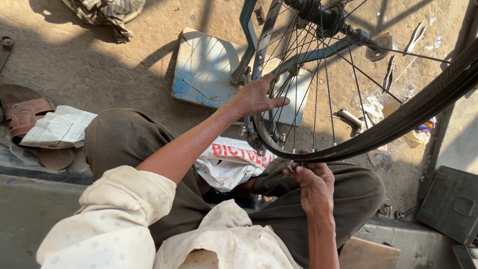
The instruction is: The person sits on the ground at a bicycle repair shop working on a bicycle wheel held in a repair stand. They fit a small hub component onto the wheel by hand, spin the wheel, and repeatedly manipulate parts at the hub and rim, at one point picking up a small metal part from the ground.
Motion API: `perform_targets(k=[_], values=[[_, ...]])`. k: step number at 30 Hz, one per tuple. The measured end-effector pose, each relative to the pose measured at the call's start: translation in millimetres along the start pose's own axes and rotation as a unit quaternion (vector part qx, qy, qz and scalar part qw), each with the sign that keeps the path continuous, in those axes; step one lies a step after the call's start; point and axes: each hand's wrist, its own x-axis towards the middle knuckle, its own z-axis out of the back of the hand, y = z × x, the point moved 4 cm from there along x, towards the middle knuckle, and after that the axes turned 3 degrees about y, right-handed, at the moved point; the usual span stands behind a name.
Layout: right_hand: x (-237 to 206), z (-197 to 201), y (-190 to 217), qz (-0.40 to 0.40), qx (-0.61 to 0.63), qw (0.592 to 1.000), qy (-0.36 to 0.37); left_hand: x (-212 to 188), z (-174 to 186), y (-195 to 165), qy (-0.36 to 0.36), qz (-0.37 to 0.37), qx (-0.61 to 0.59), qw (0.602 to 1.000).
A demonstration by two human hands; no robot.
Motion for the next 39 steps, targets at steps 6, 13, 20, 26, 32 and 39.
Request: perform_targets(k=[6, 13, 20, 26, 32, 39], values=[[28, -14, 6, 0.063, -0.077, 0.994, -0.037, 12, -27, 17, -0.026, 0.025, -0.062, 0.997], [63, -45, 10, 0.111, -0.055, 0.991, 0.056, 9, -30, 22, -0.004, 0.036, -0.101, 0.994], [69, -56, 14, 0.123, -0.087, 0.987, 0.050, 7, -29, 14, -0.005, 0.031, -0.133, 0.991], [71, -62, 14, 0.110, -0.105, 0.987, 0.051, 3, -28, 10, -0.003, 0.039, -0.151, 0.988], [61, -57, 1, 0.063, -0.090, 0.993, 0.034, -6, -16, -6, -0.008, 0.056, -0.108, 0.993], [66, -57, 3, 0.071, -0.148, 0.984, 0.070, -14, -9, -14, 0.016, 0.041, 0.040, 0.998]])
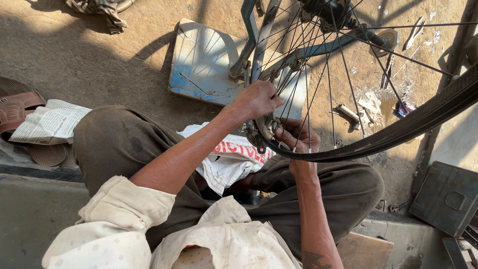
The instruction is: The person sits on the ground at a bicycle repair shop working on a bicycle wheel held in a repair stand. They fit a small hub component onto the wheel by hand, spin the wheel, and repeatedly manipulate parts at the hub and rim, at one point picking up a small metal part from the ground.
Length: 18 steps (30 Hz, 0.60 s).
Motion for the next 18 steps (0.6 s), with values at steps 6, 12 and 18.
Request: perform_targets(k=[6, 12, 18], values=[[0, 1, 4, -0.002, 0.003, 0.999, 0.034, -3, -22, 3, 0.220, 0.020, -0.190, 0.956], [-5, 7, 4, -0.012, 0.020, 1.000, 0.012, -8, -15, 2, 0.277, -0.025, -0.219, 0.935], [-15, 13, -8, -0.039, 0.045, 0.998, -0.037, -9, -25, 0, 0.197, -0.011, -0.122, 0.973]])
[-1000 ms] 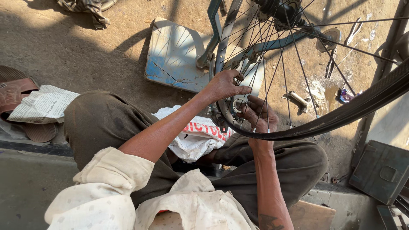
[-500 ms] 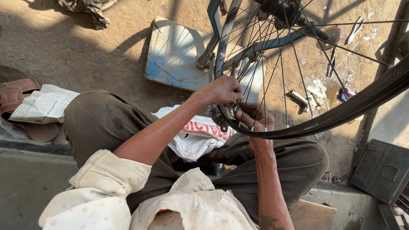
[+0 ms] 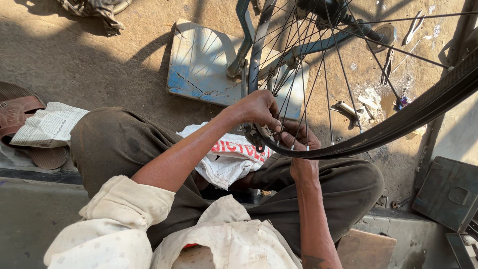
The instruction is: The person sits on the ground at a bicycle repair shop working on a bicycle wheel held in a repair stand. They fit a small hub component onto the wheel by hand, spin the wheel, and repeatedly manipulate parts at the hub and rim, at one point picking up a small metal part from the ground.
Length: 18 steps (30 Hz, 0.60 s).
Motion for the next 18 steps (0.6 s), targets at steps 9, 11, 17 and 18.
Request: perform_targets(k=[9, 11, 17, 18], values=[[-5, -16, -37, -0.051, 0.217, 0.975, 0.007, 7, -13, -5, -0.200, -0.053, 0.156, 0.966], [-2, -19, -44, -0.067, 0.244, 0.967, -0.013, 7, -13, 1, -0.083, 0.037, 0.094, 0.991], [7, -31, -40, -0.079, 0.321, 0.942, 0.063, -16, 3, -12, 0.045, 0.030, -0.140, 0.989], [7, -31, -39, -0.089, 0.321, 0.940, 0.069, -20, 5, -13, 0.076, 0.019, -0.185, 0.980]])
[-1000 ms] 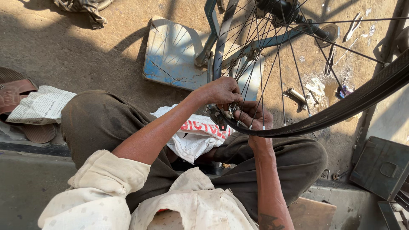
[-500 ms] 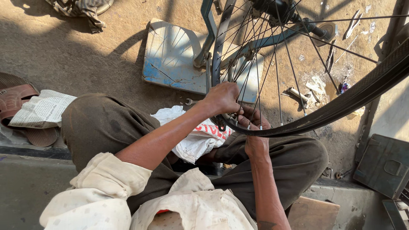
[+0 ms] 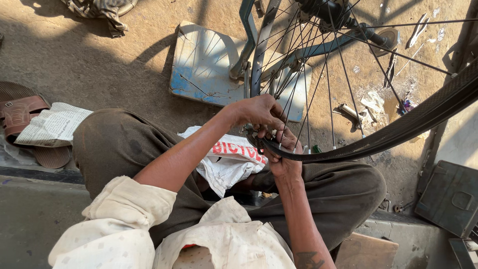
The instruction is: The person sits on the ground at a bicycle repair shop working on a bicycle wheel held in a repair stand. They fit a small hub component onto the wheel by hand, spin the wheel, and repeatedly manipulate parts at the hub and rim, at one point picking up a small metal part from the ground.
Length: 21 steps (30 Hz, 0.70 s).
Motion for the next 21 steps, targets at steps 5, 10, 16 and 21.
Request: perform_targets(k=[5, 10, 16, 21], values=[[-8, -1, 13, 0.009, -0.114, 0.993, -0.033, -6, 4, -3, 0.072, -0.049, -0.096, 0.992], [-11, -3, 38, 0.032, -0.274, 0.961, -0.027, 16, -1, -4, -0.091, -0.031, 0.252, 0.963], [-9, -16, 53, 0.034, -0.387, 0.921, -0.023, 19, -5, -10, -0.180, -0.044, 0.378, 0.907], [-5, -21, 50, 0.070, -0.441, 0.894, -0.045, 17, 20, -3, -0.190, 0.082, 0.200, 0.958]])
